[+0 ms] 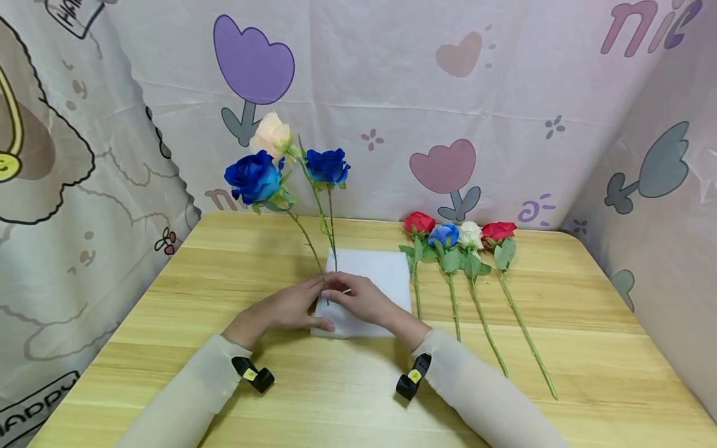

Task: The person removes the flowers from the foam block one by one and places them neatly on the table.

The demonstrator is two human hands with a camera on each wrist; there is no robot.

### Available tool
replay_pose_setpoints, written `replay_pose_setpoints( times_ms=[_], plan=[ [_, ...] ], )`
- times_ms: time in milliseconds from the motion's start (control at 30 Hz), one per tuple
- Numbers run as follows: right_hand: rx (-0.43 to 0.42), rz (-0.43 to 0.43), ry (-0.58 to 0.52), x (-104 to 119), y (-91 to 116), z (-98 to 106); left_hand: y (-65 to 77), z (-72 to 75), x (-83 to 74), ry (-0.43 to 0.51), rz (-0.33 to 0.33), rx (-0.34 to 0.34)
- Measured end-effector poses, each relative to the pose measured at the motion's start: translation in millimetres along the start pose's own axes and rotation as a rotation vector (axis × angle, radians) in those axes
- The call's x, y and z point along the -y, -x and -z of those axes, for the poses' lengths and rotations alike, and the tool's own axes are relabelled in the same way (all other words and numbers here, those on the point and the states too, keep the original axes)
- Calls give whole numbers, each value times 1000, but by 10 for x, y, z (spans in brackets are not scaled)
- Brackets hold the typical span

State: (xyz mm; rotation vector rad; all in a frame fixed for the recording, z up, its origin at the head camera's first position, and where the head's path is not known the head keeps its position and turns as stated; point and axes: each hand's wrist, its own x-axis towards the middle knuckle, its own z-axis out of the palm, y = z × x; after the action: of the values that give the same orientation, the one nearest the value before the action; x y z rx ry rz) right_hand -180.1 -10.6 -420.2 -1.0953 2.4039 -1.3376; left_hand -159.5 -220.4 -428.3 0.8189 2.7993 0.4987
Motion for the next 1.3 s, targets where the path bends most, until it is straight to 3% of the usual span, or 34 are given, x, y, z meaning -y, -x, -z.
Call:
replay_pose_setpoints(
  times_ms=[433, 767, 1300],
  plan=[
    [61, 28, 127, 19, -62, 62, -3, 2, 6, -1, -15, -6],
    [143, 31, 75, -2, -114, 123, -6, -3, 11, -2, -12, -5],
    [106, 82, -99, -64, -124, 49, -13, 0, 15, 7, 0, 16]
  ],
)
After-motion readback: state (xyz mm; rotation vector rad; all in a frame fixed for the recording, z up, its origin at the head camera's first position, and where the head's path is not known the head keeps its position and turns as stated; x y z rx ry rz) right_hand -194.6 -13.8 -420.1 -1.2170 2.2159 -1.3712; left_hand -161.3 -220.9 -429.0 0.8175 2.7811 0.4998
